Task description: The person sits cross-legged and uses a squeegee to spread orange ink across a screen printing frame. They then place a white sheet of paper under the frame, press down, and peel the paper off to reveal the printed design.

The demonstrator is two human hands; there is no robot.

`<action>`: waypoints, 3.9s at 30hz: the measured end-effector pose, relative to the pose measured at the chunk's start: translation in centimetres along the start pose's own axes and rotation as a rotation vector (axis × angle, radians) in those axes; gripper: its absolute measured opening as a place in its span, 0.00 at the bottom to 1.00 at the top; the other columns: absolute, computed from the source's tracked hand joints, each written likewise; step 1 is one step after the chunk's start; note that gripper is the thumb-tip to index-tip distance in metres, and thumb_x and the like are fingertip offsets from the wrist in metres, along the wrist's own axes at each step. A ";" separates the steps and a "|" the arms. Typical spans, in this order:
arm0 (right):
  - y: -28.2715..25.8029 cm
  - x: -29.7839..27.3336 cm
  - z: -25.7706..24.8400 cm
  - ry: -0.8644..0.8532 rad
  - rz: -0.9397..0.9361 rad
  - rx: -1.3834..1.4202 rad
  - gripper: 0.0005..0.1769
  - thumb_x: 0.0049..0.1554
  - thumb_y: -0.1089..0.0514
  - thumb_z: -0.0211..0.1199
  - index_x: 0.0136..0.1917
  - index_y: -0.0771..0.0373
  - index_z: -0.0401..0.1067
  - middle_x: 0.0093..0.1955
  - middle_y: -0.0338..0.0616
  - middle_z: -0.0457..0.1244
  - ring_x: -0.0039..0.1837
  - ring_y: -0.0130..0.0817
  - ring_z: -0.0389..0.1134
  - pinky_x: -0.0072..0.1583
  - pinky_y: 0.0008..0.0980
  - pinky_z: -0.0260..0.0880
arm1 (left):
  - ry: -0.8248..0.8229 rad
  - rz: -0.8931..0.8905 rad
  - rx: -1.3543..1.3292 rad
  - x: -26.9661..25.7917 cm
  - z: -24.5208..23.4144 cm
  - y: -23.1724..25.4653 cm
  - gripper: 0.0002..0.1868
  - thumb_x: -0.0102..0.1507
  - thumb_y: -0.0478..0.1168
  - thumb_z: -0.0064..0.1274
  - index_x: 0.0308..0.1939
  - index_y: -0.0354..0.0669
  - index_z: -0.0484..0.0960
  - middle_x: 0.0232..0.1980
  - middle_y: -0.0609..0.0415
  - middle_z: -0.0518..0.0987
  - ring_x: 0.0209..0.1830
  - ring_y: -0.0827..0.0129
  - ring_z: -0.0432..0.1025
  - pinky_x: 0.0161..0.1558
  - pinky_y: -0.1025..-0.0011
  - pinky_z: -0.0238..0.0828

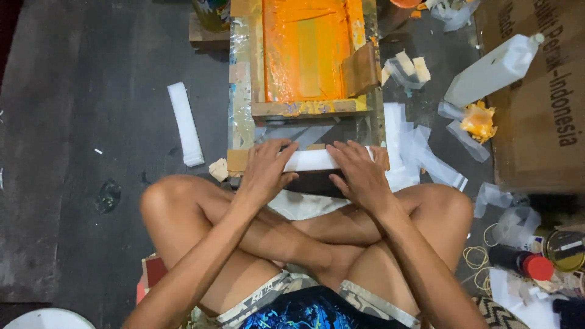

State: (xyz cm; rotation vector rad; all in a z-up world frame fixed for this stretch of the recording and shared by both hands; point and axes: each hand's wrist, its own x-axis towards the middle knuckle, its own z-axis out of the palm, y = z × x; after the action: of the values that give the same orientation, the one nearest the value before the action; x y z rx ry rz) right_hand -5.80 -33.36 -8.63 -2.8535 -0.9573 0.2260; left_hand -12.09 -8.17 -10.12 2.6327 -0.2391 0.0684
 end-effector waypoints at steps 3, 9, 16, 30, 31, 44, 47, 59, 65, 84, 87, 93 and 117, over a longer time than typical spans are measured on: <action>0.6 -0.1 0.6 0.049 -0.021 -0.018 0.31 0.59 0.49 0.61 0.76 0.44 0.63 0.67 0.38 0.67 0.74 0.41 0.62 0.69 0.61 0.46 | 0.009 0.007 0.193 -0.8 2.6 -0.8 0.31 0.59 0.45 0.63 0.66 0.56 0.73 0.59 0.56 0.74 0.62 0.58 0.68 0.65 0.51 0.55; 0.7 0.2 0.1 0.149 -0.080 -0.025 0.30 0.55 0.55 0.67 0.70 0.52 0.68 0.58 0.42 0.68 0.65 0.42 0.67 0.69 0.58 0.50 | -0.074 -0.057 0.198 0.2 1.9 -0.4 0.30 0.59 0.39 0.65 0.64 0.45 0.74 0.52 0.52 0.73 0.54 0.57 0.69 0.57 0.53 0.57; 1.1 1.7 -0.9 -0.017 -0.066 0.045 0.21 0.51 0.52 0.70 0.58 0.54 0.72 0.52 0.37 0.62 0.61 0.42 0.63 0.63 0.53 0.57 | -0.141 -0.116 0.180 1.7 2.1 -0.5 0.28 0.54 0.39 0.70 0.55 0.42 0.75 0.47 0.51 0.70 0.51 0.53 0.67 0.49 0.54 0.60; 0.4 1.6 -1.9 0.123 -0.067 -0.056 0.19 0.53 0.58 0.68 0.55 0.52 0.66 0.49 0.39 0.62 0.55 0.41 0.66 0.65 0.63 0.54 | -0.002 -0.006 0.238 1.3 -0.9 -0.7 0.15 0.62 0.30 0.53 0.50 0.51 0.75 0.42 0.56 0.68 0.46 0.57 0.67 0.46 0.57 0.59; 0.5 1.2 -1.6 0.121 -0.069 -0.060 0.19 0.53 0.58 0.68 0.55 0.52 0.66 0.49 0.39 0.62 0.55 0.41 0.66 0.65 0.63 0.54 | 0.001 -0.008 0.234 0.9 -0.2 -1.6 0.15 0.62 0.30 0.53 0.50 0.51 0.75 0.42 0.56 0.68 0.46 0.57 0.67 0.46 0.57 0.59; 3.4 1.3 0.2 0.184 -0.049 0.368 0.20 0.57 0.53 0.67 0.63 0.44 0.73 0.53 0.34 0.65 0.60 0.42 0.66 0.60 0.48 0.64 | 0.140 -0.213 -0.524 -0.5 0.1 -2.9 0.33 0.59 0.43 0.66 0.68 0.54 0.73 0.56 0.51 0.71 0.62 0.49 0.64 0.64 0.50 0.58; 4.0 1.4 0.7 0.148 0.000 0.401 0.24 0.57 0.51 0.68 0.66 0.41 0.72 0.58 0.34 0.64 0.63 0.42 0.65 0.62 0.48 0.63 | 0.118 -0.221 -0.526 -0.3 0.2 -3.0 0.34 0.61 0.43 0.63 0.70 0.56 0.69 0.58 0.53 0.69 0.63 0.53 0.63 0.65 0.51 0.54; 4.0 1.9 -0.8 0.002 0.175 0.499 0.21 0.53 0.53 0.70 0.60 0.52 0.79 0.59 0.49 0.68 0.63 0.55 0.68 0.64 0.50 0.66 | 0.043 -0.271 -0.299 0.0 1.2 -4.2 0.15 0.66 0.42 0.49 0.55 0.47 0.80 0.49 0.49 0.69 0.53 0.47 0.67 0.52 0.55 0.63; 2.5 0.9 -1.8 0.033 0.106 0.153 0.27 0.55 0.41 0.64 0.68 0.38 0.72 0.74 0.34 0.60 0.73 0.48 0.59 0.64 0.52 0.59 | 0.013 -0.142 -0.209 0.4 -1.7 -1.3 0.22 0.61 0.47 0.59 0.58 0.49 0.81 0.58 0.50 0.70 0.61 0.48 0.63 0.56 0.52 0.60; -13.8 8.3 -2.3 0.345 -0.572 0.595 0.22 0.63 0.54 0.63 0.68 0.65 0.70 0.63 0.58 0.65 0.66 0.60 0.65 0.68 0.52 0.62 | -0.199 -0.855 -0.266 -5.3 -13.9 -12.3 0.39 0.65 0.73 0.40 0.53 0.42 0.86 0.56 0.39 0.83 0.64 0.43 0.73 0.60 0.44 0.68; -18.5 11.6 2.4 0.161 -0.563 0.767 0.20 0.66 0.57 0.56 0.70 0.60 0.69 0.61 0.53 0.66 0.66 0.55 0.67 0.67 0.48 0.65 | -0.245 -1.057 -0.634 -8.1 -11.1 -14.4 0.45 0.65 0.72 0.29 0.65 0.39 0.78 0.73 0.40 0.71 0.78 0.47 0.60 0.75 0.48 0.53; -23.2 10.3 3.0 -0.170 -0.373 0.757 0.19 0.66 0.52 0.50 0.69 0.54 0.67 0.60 0.55 0.67 0.65 0.56 0.67 0.66 0.56 0.65 | -0.530 -0.891 -0.305 -7.3 -16.3 -8.4 0.48 0.61 0.68 0.34 0.69 0.30 0.72 0.71 0.33 0.71 0.73 0.44 0.64 0.72 0.49 0.62; -14.4 2.9 -2.3 0.143 -0.385 0.775 0.17 0.64 0.63 0.56 0.65 0.63 0.73 0.58 0.54 0.69 0.59 0.56 0.72 0.58 0.49 0.74 | 0.202 -0.519 0.564 -10.6 -6.9 -1.7 0.19 0.65 0.48 0.48 0.51 0.40 0.86 0.48 0.43 0.83 0.62 0.43 0.70 0.64 0.31 0.41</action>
State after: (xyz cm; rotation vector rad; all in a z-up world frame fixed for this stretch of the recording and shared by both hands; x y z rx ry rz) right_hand -11.57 -20.37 -4.31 -1.9259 -1.0654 0.2719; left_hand -22.25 -1.75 -5.85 3.1170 0.6199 0.2555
